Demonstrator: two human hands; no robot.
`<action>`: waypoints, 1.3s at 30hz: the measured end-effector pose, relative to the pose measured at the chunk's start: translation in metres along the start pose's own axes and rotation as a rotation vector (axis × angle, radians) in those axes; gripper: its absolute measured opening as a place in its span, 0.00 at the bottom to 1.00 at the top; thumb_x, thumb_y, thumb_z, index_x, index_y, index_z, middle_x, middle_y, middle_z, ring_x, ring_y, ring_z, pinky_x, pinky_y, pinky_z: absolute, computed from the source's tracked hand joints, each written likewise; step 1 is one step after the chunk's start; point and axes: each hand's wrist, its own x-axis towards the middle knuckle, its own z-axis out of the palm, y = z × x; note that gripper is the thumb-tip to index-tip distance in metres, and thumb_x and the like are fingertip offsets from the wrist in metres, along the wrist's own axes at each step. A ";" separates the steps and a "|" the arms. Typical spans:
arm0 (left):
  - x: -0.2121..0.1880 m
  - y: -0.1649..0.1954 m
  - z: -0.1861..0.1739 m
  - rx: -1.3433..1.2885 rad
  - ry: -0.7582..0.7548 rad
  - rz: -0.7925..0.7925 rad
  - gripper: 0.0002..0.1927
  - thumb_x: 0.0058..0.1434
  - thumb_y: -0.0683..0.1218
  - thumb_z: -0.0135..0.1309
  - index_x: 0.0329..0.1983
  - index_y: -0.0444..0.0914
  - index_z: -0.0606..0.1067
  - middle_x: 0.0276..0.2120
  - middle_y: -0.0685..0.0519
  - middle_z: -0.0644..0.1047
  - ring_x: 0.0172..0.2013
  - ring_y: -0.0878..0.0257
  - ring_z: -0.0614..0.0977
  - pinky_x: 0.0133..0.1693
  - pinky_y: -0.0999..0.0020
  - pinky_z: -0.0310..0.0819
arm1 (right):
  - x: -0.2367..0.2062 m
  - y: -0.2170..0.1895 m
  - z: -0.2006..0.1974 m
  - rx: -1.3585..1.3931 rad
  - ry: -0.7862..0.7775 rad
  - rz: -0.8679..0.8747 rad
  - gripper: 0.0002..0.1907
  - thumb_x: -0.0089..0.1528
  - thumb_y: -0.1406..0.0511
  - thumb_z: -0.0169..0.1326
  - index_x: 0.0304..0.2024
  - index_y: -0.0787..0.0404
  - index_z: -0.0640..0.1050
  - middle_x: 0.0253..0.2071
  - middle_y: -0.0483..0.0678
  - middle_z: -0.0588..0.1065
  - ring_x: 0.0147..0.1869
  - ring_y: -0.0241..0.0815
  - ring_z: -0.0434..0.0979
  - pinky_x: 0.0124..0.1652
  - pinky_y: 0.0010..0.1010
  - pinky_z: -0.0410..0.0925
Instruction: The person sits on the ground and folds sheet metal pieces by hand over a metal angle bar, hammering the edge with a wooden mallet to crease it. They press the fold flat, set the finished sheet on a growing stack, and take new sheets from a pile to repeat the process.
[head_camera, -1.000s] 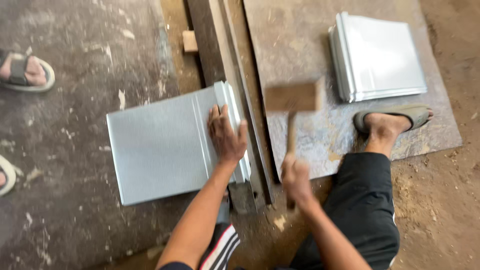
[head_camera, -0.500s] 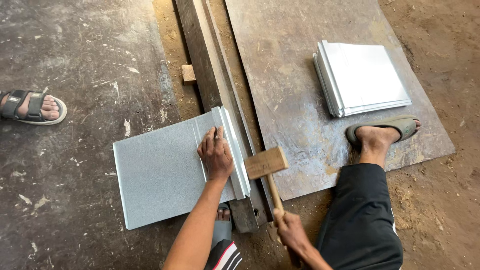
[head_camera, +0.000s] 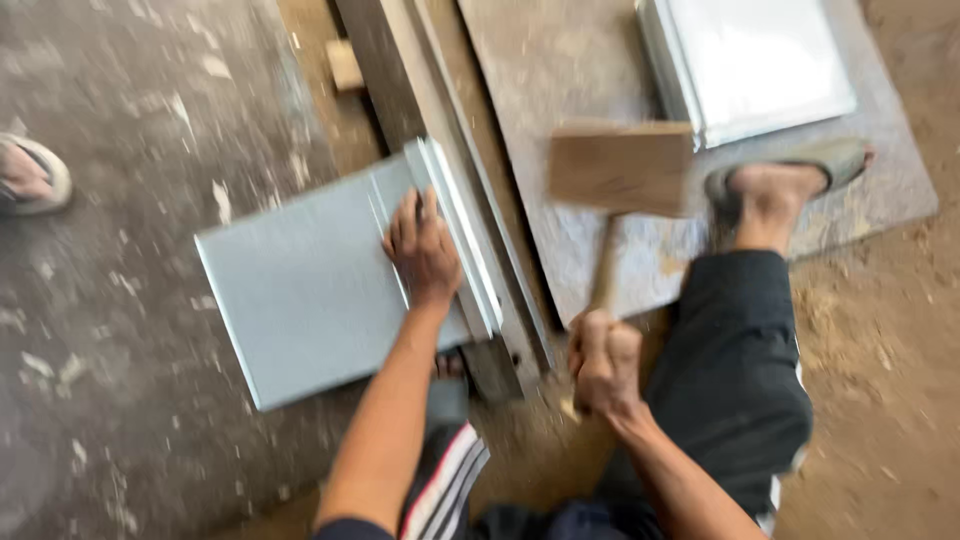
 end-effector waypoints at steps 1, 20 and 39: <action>-0.001 0.001 -0.002 0.017 -0.033 -0.021 0.22 0.71 0.43 0.44 0.67 0.39 0.72 0.63 0.41 0.72 0.65 0.46 0.71 0.64 0.48 0.57 | -0.012 0.003 -0.006 0.132 -0.010 0.000 0.21 0.72 0.60 0.38 0.27 0.62 0.70 0.16 0.42 0.66 0.17 0.35 0.64 0.17 0.26 0.58; -0.009 0.003 -0.009 -0.009 -0.098 0.000 0.23 0.72 0.41 0.44 0.70 0.45 0.71 0.65 0.43 0.69 0.67 0.47 0.70 0.67 0.48 0.57 | -0.116 0.064 -0.035 0.164 -0.125 0.553 0.23 0.72 0.55 0.39 0.26 0.60 0.69 0.18 0.41 0.65 0.17 0.31 0.63 0.17 0.26 0.59; 0.000 -0.006 0.001 0.066 -0.134 -0.024 0.24 0.70 0.42 0.42 0.70 0.42 0.71 0.64 0.41 0.69 0.67 0.45 0.69 0.67 0.46 0.55 | 0.004 0.046 -0.001 0.447 0.055 0.197 0.26 0.72 0.51 0.34 0.27 0.58 0.69 0.18 0.43 0.65 0.17 0.35 0.65 0.16 0.32 0.63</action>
